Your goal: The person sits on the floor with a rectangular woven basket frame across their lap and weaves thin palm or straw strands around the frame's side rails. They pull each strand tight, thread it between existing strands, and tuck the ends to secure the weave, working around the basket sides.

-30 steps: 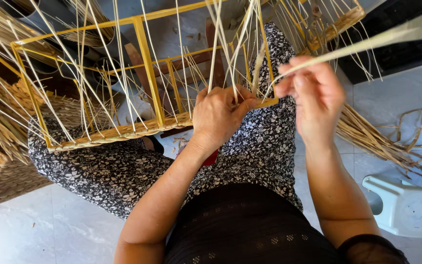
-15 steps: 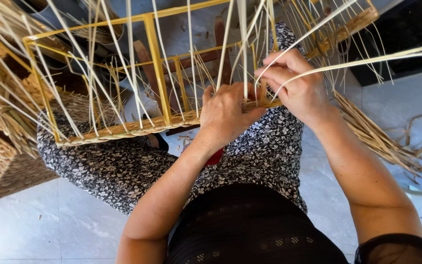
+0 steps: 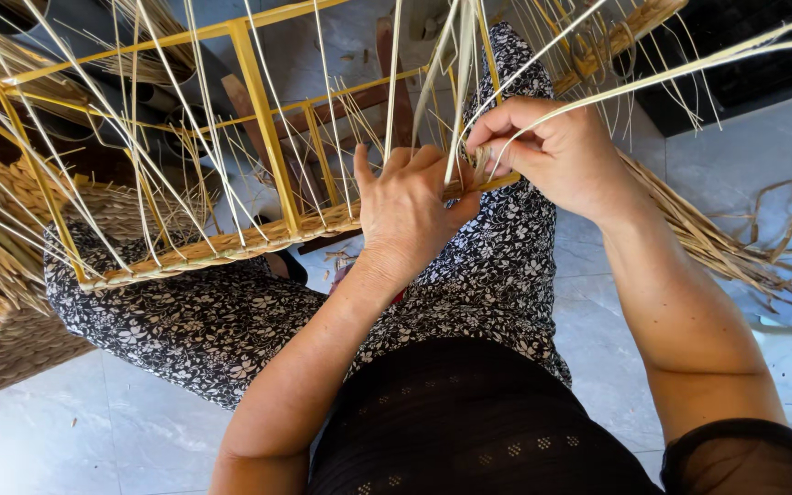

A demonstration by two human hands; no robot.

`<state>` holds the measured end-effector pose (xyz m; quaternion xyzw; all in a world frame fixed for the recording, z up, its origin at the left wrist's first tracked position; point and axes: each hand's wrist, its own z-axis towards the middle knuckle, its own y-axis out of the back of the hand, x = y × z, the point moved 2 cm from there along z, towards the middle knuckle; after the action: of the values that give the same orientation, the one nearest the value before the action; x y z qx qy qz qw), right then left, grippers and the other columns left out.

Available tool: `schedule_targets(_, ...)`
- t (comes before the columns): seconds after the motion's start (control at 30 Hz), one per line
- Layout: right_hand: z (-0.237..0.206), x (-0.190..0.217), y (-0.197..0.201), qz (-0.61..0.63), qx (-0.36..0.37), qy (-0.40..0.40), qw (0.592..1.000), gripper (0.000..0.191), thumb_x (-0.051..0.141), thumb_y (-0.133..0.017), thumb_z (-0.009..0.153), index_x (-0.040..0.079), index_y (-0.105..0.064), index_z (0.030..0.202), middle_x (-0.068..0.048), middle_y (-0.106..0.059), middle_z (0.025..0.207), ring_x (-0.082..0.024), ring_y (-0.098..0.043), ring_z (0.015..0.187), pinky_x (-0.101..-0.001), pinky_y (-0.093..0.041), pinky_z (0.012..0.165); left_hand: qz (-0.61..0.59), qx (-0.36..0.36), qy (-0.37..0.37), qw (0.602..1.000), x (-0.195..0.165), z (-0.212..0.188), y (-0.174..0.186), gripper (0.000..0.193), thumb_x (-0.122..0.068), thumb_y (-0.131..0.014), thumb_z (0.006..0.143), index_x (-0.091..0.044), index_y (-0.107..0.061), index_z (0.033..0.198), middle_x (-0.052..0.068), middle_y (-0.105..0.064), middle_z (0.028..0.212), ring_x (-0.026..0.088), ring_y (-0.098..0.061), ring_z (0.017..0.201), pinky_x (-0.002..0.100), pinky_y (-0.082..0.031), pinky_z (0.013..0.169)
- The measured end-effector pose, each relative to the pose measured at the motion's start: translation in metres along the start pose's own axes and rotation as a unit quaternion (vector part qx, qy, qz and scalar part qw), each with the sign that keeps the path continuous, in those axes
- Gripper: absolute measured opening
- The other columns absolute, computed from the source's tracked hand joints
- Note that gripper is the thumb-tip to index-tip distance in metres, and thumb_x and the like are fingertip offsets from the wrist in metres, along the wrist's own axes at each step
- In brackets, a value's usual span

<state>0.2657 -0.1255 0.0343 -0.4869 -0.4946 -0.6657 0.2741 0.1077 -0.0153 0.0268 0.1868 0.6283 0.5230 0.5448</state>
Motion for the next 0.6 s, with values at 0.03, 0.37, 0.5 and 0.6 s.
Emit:
schedule_targets(0.03, 0.0, -0.003, -0.001, 0.022, -0.001, -0.017, 1.0, 0.014, -0.006, -0.062, 0.101, 0.001, -0.069, 0.111, -0.004, -0.071, 0.095, -0.009, -0.069, 0.084, -0.0222, -0.059, 0.074, 0.007, -0.019, -0.009, 1.0, -0.002, -0.001, 0.0, 0.027, -0.037, -0.084, 0.074, -0.019, -0.074, 0.092, -0.001, -0.066, 0.092, 0.022, -0.063, 0.105, 0.073, -0.024, 0.11)
schedule_targets(0.37, 0.005, -0.011, -0.006, 0.026, -0.02, -0.035, 0.999, 0.01, -0.004, -0.062, 0.103, 0.0, -0.065, 0.111, -0.005, -0.071, 0.089, -0.01, -0.07, 0.077, -0.0241, -0.059, 0.066, -0.008, -0.028, -0.013, 0.999, 0.002, -0.002, -0.005, 0.037, -0.033, -0.085, 0.075, -0.014, -0.066, 0.101, 0.001, -0.065, 0.096, 0.023, -0.064, 0.105, 0.072, -0.026, 0.112)
schedule_targets(0.5, 0.006, -0.009, -0.011, 0.007, -0.035, -0.079, 0.996, 0.01, -0.002, -0.062, 0.102, 0.002, -0.066, 0.11, -0.005, -0.072, 0.088, -0.01, -0.073, 0.076, -0.025, -0.064, 0.064, -0.003, -0.009, -0.009, 1.0, 0.003, -0.002, -0.006, 0.036, -0.033, -0.085, 0.076, -0.014, -0.063, 0.097, 0.002, -0.064, 0.096, 0.023, -0.064, 0.106, 0.07, -0.026, 0.113)
schedule_targets(0.6, 0.007, -0.006, -0.014, -0.023, -0.031, -0.057, 0.998, 0.011, -0.001, -0.06, 0.102, 0.003, -0.065, 0.111, -0.006, -0.073, 0.09, -0.012, -0.073, 0.075, -0.0264, -0.063, 0.063, -0.01, -0.021, -0.023, 0.999, 0.003, -0.002, -0.004, 0.038, -0.031, -0.084, 0.075, -0.011, -0.063, 0.1, 0.003, -0.063, 0.096, 0.025, -0.064, 0.105, 0.069, -0.026, 0.112)
